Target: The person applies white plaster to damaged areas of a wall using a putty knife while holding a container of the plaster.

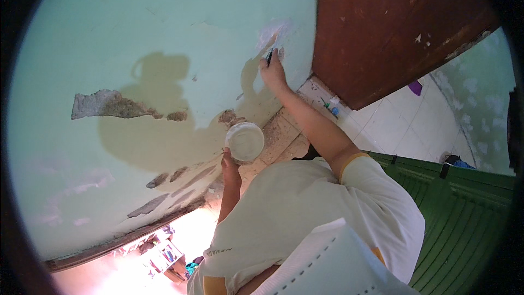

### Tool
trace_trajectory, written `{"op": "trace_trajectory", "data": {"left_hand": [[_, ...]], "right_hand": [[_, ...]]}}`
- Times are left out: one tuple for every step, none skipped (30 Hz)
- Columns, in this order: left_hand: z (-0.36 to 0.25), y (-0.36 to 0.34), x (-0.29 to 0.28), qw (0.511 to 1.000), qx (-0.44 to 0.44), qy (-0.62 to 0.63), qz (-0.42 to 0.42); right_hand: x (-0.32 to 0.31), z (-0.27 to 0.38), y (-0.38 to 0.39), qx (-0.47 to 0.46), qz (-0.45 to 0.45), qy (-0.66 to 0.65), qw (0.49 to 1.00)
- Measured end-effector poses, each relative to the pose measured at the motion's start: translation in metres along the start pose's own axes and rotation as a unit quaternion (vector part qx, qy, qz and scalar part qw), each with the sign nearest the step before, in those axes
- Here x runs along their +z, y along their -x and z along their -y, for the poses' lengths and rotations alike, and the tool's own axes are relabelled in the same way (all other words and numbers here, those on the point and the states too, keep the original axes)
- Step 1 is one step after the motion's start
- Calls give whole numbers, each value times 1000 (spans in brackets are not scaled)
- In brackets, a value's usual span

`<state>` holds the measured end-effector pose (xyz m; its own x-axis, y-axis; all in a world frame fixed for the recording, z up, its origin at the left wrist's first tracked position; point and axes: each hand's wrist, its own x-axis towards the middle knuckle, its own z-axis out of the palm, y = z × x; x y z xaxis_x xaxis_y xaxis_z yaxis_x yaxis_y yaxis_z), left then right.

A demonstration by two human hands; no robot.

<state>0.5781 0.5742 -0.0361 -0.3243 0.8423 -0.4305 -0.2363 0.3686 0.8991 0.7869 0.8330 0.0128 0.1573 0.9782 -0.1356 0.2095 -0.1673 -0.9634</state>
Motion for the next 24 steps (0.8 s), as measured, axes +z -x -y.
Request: {"op": "trace_trajectory", "data": {"left_hand": [[-1, -2, 2, 1000, -3, -2, 3], [-2, -3, 4, 1000, -6, -2, 5], [-4, -3, 5, 1000, -7, -1, 6], [-7, -2, 6, 1000, -7, 0, 6], [-9, 0, 7, 1000, -9, 3, 5], [-10, 2, 7, 1000, -7, 5, 4], [-10, 3, 8, 1000, -4, 8, 3], [-11, 3, 8, 1000, -1, 9, 3], [-10, 2, 7, 1000, -2, 0, -3], [-7, 0, 5, 1000, -2, -9, -8], [-8, 0, 5, 1000, -3, -18, -16], [-8, 0, 6, 1000, -3, -15, -20], [-9, 1, 8, 1000, -3, -12, -24], [-10, 4, 9, 1000, -5, -10, -28], [-7, 3, 8, 1000, -7, -16, -23], [-1, 0, 5, 1000, -9, -22, -18], [1, -1, 3, 999, -11, -28, -13], [0, -2, 2, 999, -9, -34, -3], [-1, -1, 0, 999, -7, -41, 6], [-2, -1, 1, 999, -4, -46, 16], [-3, 0, 2, 999, -2, -37, 16], [-4, 0, 3, 999, -1, -27, 16], [-6, -1, 5, 1000, 1, -21, 20], [-11, 2, 9, 999, -5, -36, 10]], "right_hand": [[4, -1, 10, -20, -24, -18, 999], [9, -5, 17, -41, -46, -34, 998], [12, -9, 18, -62, -68, -50, 994], [12, -13, 14, -73, -96, -45, 992], [10, -18, 8, -84, -121, -37, 988], [8, -23, 3, -94, -145, -31, 984], [4, -27, -6, -86, -145, -25, 985], [0, -29, -19, -79, -147, -20, 986], [-5, -32, -34, -72, -150, -15, 986], [-7, -37, -45, -73, -126, 18, 989], [-6, -31, -43, -67, -106, 11, 992], [-1, -25, -41, -61, -86, 3, 994], [4, -19, -37, -54, -67, -5, 996], [10, -16, -28, -67, -70, -5, 995], [18, -14, -15, -80, -72, -4, 994], [22, -13, -3, -93, -73, -3, 993], [19, -12, 7, -83, -78, -31, 993], [13, -11, 16, -75, -82, -58, 992], [8, -12, 20, -67, -86, -85, 990], [2, -16, 15, -64, -104, -77, 990], [-2, -23, 2, -60, -123, -68, 988], [-7, -30, -11, -56, -141, -59, 987], [-10, -42, -32, -56, -135, -76, 986], [-12, -56, -56, -58, -131, -93, 985]]}}
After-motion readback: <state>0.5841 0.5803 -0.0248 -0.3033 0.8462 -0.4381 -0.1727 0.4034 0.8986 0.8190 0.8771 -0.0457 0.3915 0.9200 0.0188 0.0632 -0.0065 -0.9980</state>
